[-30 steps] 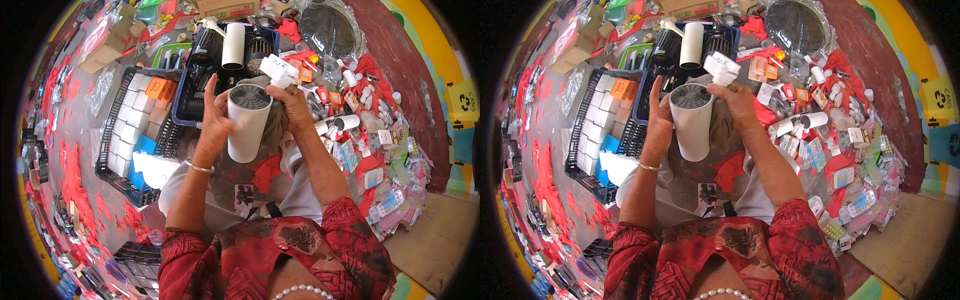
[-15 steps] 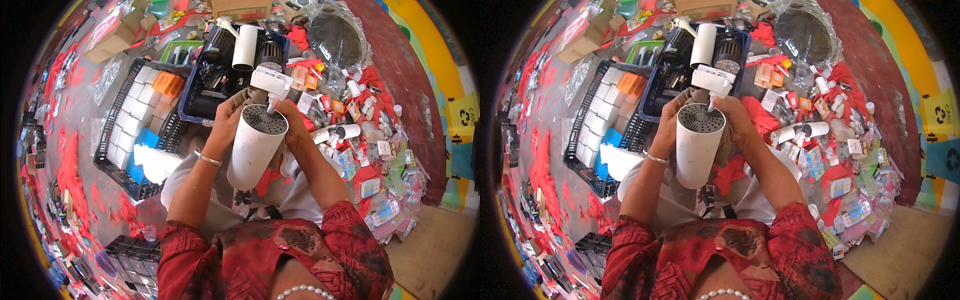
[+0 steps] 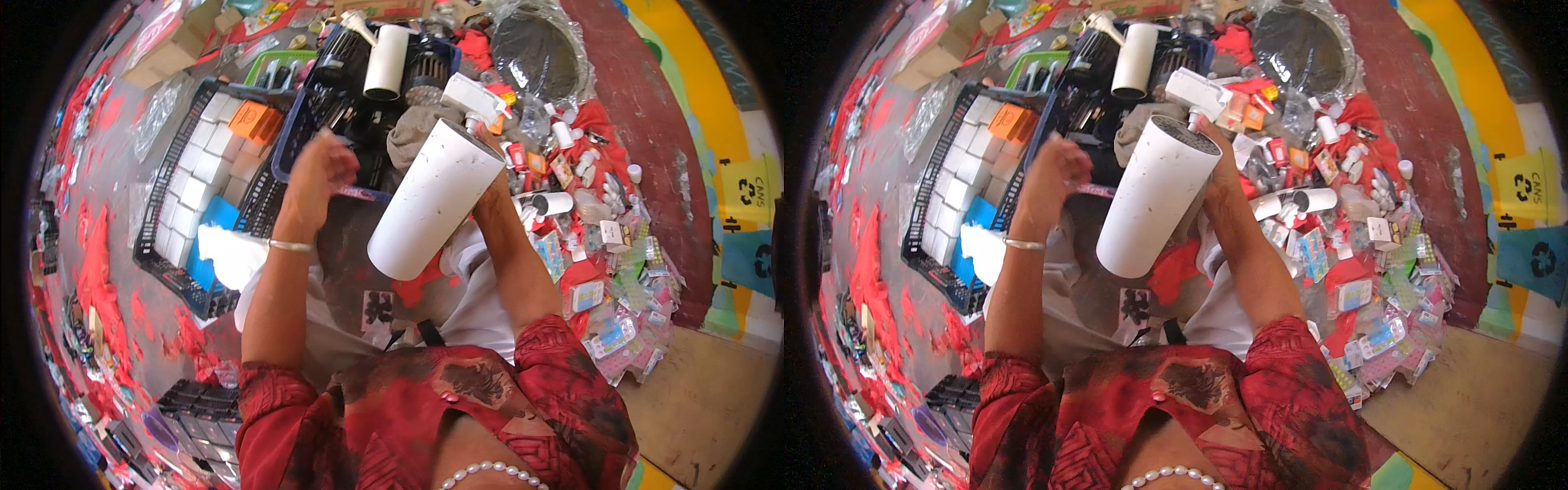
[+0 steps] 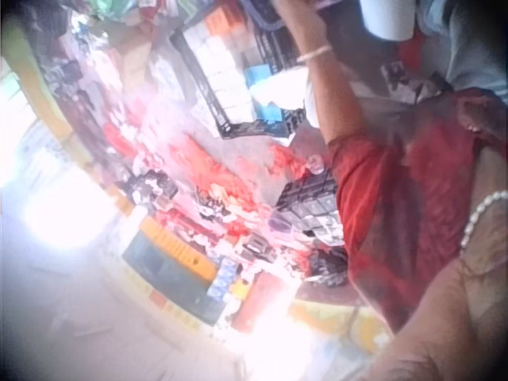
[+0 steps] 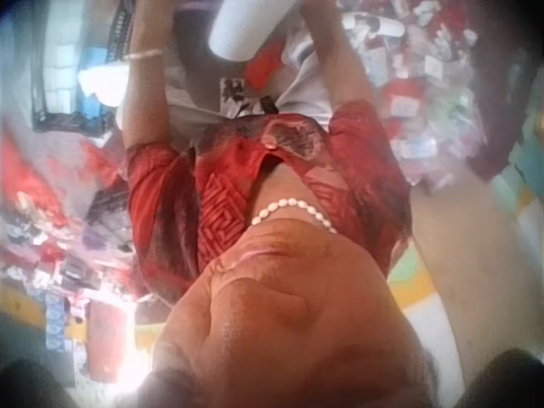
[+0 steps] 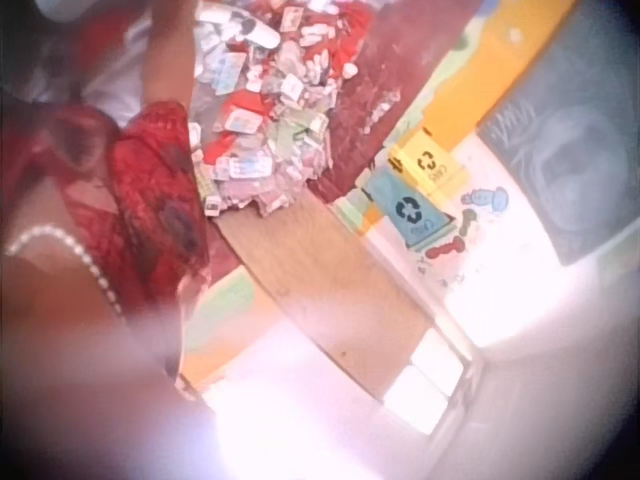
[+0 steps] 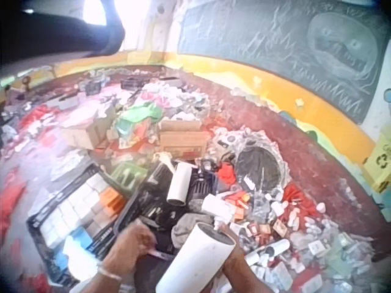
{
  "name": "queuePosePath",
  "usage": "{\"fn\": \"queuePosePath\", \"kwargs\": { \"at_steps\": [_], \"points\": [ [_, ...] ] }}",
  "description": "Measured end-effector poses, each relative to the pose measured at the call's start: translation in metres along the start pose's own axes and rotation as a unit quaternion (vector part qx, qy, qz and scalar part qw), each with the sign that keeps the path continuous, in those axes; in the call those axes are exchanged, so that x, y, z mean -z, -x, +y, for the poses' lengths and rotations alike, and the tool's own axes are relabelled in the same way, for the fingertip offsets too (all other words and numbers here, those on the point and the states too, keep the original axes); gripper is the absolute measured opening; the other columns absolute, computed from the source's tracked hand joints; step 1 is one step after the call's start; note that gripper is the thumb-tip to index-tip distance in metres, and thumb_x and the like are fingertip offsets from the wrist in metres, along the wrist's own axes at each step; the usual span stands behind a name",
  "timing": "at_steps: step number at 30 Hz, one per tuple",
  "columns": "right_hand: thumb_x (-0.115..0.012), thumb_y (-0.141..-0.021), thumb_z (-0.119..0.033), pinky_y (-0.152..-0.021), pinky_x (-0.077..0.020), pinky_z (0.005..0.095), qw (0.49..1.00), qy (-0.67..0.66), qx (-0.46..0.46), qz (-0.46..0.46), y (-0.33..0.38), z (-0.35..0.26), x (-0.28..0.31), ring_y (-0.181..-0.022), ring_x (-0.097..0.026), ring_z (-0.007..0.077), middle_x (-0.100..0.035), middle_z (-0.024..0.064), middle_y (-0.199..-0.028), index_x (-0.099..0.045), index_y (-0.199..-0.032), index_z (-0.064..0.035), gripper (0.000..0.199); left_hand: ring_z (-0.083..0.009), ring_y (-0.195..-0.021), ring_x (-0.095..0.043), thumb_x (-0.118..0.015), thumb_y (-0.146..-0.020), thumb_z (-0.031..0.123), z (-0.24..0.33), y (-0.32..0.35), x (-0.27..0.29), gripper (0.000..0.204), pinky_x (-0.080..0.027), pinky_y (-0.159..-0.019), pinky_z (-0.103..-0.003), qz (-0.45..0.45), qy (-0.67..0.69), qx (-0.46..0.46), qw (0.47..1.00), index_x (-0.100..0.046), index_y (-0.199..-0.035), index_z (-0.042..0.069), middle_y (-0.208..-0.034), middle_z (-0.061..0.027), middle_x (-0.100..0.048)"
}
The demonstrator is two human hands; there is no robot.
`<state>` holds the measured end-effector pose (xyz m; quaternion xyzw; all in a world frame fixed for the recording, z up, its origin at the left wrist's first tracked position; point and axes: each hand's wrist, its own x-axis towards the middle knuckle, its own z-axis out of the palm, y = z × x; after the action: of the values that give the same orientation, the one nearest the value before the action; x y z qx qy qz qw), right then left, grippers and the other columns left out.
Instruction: The person wipes a white cylindrical light fixture with a cloth, rotating it by hand and reaching into a crate of similar items.
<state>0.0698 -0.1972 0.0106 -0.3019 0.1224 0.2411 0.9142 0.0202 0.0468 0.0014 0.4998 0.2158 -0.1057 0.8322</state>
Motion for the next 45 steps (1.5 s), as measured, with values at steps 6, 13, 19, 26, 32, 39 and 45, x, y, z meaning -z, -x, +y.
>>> {"fn": "queuePosePath", "kwargs": {
  "at_steps": [6,13,19,26,32,39,45],
  "points": [
    [-0.06,-0.084,-0.038,-0.062,-0.054,0.0347,0.997,-0.064,0.021,-0.049,-0.005,-0.01,0.008,-0.071,-0.065,0.0221,-0.066,0.0103,-0.085,-0.059,-0.097,-0.0039,0.036,-0.0207,-0.107,-0.055,-0.017,-0.088,0.066,-0.019,0.031,-0.037,0.085,-0.039,-0.095,-0.032,-0.372,-0.005,0.216,0.903,-0.047,-0.125,-0.005,-0.117,-0.0139,-0.058],
    [-0.059,-0.086,-0.034,-0.061,-0.0526,0.0335,0.998,-0.052,0.034,0.019,-0.011,-0.014,-0.003,-0.07,-0.063,0.0206,-0.064,0.0079,-0.079,-0.057,-0.097,-0.0047,0.032,-0.0197,-0.106,-0.056,-0.016,-0.085,0.07,-0.022,0.04,-0.055,0.088,-0.043,-0.092,-0.032,-0.329,0.014,0.192,0.925,-0.046,-0.127,-0.001,-0.118,-0.0112,-0.058],
    [-0.058,-0.086,-0.037,-0.064,-0.0509,0.0313,0.982,0.144,-0.013,0.124,-0.005,-0.031,-0.031,-0.073,-0.063,0.0208,-0.066,0.0091,-0.086,-0.06,-0.101,-0.0034,0.037,-0.0286,-0.106,-0.056,-0.037,-0.078,0.073,-0.049,0.034,-0.044,0.093,-0.046,-0.091,-0.04,-0.347,0.095,0.166,0.918,-0.034,-0.134,0.0,-0.125,-0.0193,-0.051],
    [-0.058,-0.085,-0.043,-0.069,-0.0513,0.0323,0.976,0.192,-0.026,0.096,-0.006,-0.024,-0.026,-0.082,-0.063,0.021,-0.064,0.0121,-0.098,-0.059,-0.108,-0.0003,0.049,-0.028,-0.103,-0.058,-0.08,-0.054,0.048,-0.022,0.041,-0.055,0.099,-0.049,-0.085,-0.039,-0.408,0.078,0.142,0.898,-0.037,-0.129,-0.002,-0.117,-0.0205,-0.054],
    [-0.065,-0.082,-0.028,-0.074,-0.0528,0.0363,0.984,0.094,0.031,0.148,-0.018,-0.055,0.042,-0.085,-0.063,0.0223,-0.062,0.0136,-0.102,-0.057,-0.108,0.0026,0.041,-0.027,-0.096,-0.061,-0.074,-0.064,0.046,-0.032,0.026,-0.038,0.087,-0.052,-0.08,-0.039,-0.345,0.078,0.081,0.932,-0.039,-0.127,-0.003,-0.109,-0.0211,-0.057],
    [-0.068,-0.077,-0.017,-0.076,-0.0517,0.0363,0.887,0.364,0.277,0.06,0.037,-0.032,-0.017,-0.087,-0.062,0.0246,-0.063,0.0122,-0.101,-0.063,-0.098,-0.0045,0.025,-0.0195,-0.093,-0.061,-0.069,-0.074,0.032,-0.041,0.017,-0.042,0.062,-0.051,-0.081,-0.034,-0.23,0.103,0.138,0.958,-0.045,-0.122,0.0,-0.107,-0.0115,-0.059],
    [-0.074,-0.064,-0.021,-0.088,-0.0367,0.0393,0.461,0.749,0.45,-0.154,0.04,0.018,-0.051,-0.099,-0.05,0.028,-0.056,0.0055,-0.119,-0.065,-0.099,-0.0172,0.036,-0.0181,-0.107,-0.053,-0.063,-0.08,0.018,-0.035,0.035,-0.054,0.054,-0.046,-0.089,-0.032,-0.135,0.058,0.067,0.987,-0.042,-0.129,0.008,-0.117,-0.0061,-0.053]
  ]
}}
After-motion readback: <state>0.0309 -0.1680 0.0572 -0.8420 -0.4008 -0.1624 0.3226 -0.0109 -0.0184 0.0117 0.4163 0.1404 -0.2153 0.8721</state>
